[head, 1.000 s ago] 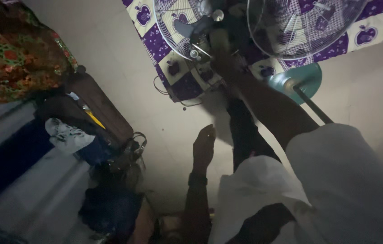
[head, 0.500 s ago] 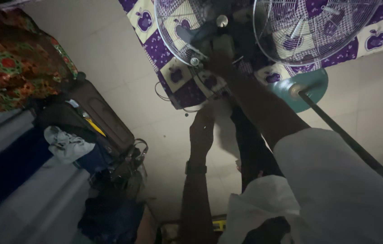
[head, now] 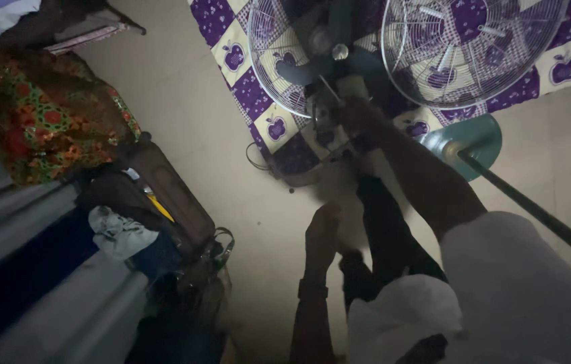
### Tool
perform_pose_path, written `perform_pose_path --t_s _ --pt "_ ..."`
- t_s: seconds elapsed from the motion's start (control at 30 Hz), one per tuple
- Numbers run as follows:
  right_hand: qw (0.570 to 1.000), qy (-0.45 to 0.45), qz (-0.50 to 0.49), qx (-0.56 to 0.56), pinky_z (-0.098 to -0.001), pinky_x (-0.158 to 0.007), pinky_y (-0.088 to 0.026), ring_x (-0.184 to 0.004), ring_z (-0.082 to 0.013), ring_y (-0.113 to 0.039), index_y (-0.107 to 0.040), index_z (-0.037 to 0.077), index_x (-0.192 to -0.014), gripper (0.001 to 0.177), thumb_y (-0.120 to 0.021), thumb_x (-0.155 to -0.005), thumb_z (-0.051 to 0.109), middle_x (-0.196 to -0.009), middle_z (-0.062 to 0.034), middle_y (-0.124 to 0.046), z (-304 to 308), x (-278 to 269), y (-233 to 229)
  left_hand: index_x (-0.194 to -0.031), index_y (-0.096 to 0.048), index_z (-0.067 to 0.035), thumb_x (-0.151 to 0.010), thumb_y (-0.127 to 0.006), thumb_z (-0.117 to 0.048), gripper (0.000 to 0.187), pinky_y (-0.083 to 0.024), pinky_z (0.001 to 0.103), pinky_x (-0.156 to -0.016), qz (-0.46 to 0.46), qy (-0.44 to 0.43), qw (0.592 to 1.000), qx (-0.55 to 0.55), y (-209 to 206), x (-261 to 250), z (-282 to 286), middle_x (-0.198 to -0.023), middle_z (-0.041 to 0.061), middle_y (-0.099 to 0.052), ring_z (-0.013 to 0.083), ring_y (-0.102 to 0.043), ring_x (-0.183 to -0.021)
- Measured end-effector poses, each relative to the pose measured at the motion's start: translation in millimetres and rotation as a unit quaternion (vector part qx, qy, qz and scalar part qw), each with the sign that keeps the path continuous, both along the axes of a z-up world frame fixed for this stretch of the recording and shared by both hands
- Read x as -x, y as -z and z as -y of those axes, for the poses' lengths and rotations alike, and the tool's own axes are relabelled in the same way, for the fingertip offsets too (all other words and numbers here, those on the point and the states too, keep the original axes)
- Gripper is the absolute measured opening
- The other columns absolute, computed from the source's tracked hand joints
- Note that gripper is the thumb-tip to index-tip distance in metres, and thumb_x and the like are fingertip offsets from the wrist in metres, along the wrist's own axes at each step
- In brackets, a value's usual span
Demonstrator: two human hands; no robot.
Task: The person uses a screwdriver to repeatedly tighten a screw on the base of a standing fan. They then pick up the fan motor housing and rotate it to inspect the exterior.
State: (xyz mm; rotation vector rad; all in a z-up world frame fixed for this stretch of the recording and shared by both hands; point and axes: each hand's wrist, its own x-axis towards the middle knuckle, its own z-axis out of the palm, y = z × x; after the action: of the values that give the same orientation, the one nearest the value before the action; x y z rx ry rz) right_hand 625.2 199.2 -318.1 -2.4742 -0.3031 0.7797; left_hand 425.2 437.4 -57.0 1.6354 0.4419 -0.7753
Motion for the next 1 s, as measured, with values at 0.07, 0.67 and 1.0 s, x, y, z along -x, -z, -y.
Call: perform_pose_path --t_s 0.07,0.67,1.0 --pt "0.997 -0.050 0.027 0.043 -0.0494 -0.080 -0.059 -0.093 -0.0348 -0.073 -0.070 0.020 -0.116 0.027 -0.061 -0.096 0.035 -0.100 -0.0148 -0.073 2 14 -34 -0.137 -0.061 -0.004 -0.103 -0.061 -0.024 0.040 -0.051 0.033 -0.094 0.059 0.031 0.997 -0.038 12 9 -9 -0.128 0.010 -0.067 0.0205 -0.061 -0.110" --pt "0.880 0.329 -0.215 -0.267 -0.0333 -0.042 -0.050 -0.050 -0.0170 -0.064 -0.068 0.002 -0.110 0.030 -0.068 -0.081 0.010 -0.071 -0.0087 -0.071 -62 162 -480 -0.136 -0.057 -0.006 -0.097 -0.050 -0.058 0.065 -0.050 0.048 -0.088 -0.234 0.006 0.827 0.512 47 -45 -34 -0.126 0.012 -0.065 0.0269 -0.059 -0.111" --pt "0.880 0.329 -0.072 -0.334 -0.0282 -0.041 -0.048 -0.045 -0.0125 -0.061 -0.075 0.001 -0.107 0.028 -0.065 -0.081 0.003 -0.071 -0.0084 -0.074 -71 221 -592 -0.137 -0.050 -0.004 -0.093 -0.061 -0.058 0.071 -0.057 0.059 -0.089 0.156 -0.013 0.911 0.381 -206 17 -27 -0.129 0.023 -0.067 0.0402 -0.068 -0.109"
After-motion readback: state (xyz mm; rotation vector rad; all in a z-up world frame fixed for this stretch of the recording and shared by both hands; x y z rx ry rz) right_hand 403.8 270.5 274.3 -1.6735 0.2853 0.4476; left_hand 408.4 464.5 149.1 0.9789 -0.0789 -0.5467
